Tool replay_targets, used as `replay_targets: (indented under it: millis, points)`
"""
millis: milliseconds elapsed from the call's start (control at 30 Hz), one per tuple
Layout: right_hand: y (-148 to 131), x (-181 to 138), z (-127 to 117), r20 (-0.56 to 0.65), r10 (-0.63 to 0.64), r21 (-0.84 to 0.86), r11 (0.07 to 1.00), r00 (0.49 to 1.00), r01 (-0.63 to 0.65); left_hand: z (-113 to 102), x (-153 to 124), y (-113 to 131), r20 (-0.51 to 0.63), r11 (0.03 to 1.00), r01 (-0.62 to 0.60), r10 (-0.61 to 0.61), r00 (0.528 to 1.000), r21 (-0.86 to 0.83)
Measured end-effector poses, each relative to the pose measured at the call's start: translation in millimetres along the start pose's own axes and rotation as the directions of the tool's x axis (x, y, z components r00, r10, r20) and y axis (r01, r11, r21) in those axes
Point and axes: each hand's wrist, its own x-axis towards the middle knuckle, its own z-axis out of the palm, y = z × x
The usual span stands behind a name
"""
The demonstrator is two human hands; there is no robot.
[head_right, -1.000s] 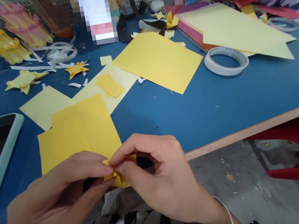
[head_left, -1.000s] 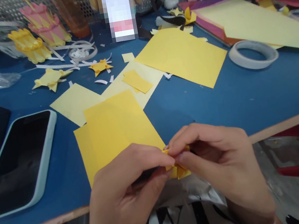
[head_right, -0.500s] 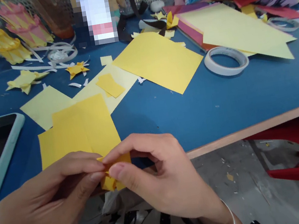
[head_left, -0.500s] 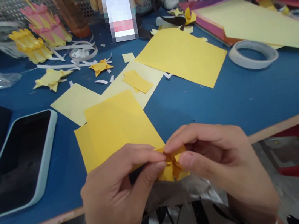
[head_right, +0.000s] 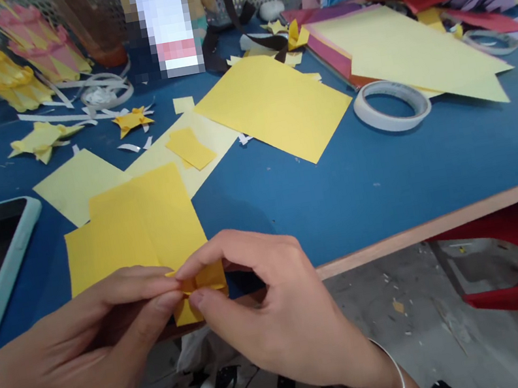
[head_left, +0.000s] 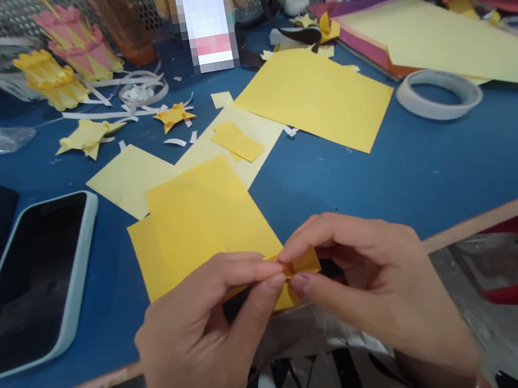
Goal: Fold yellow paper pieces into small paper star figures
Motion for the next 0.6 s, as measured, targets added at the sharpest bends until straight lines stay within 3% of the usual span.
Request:
replay_targets:
  millis: [200,600]
  points:
    - [-1.5,-0.5,2.6,-0.057,0.004,0.001,1.000,0.998,-0.004,1.9,0.6,-0.8,-0.007,1.000,0.024,-0.024,1.000,0.000]
    - [-1.0,4.0,0.9,-0.018,-0.007,-0.023,1.000,1.000,0.007,-0.8,1.7,-0.5,0.003,0.999,0.047,-0.047,0.999,0.022]
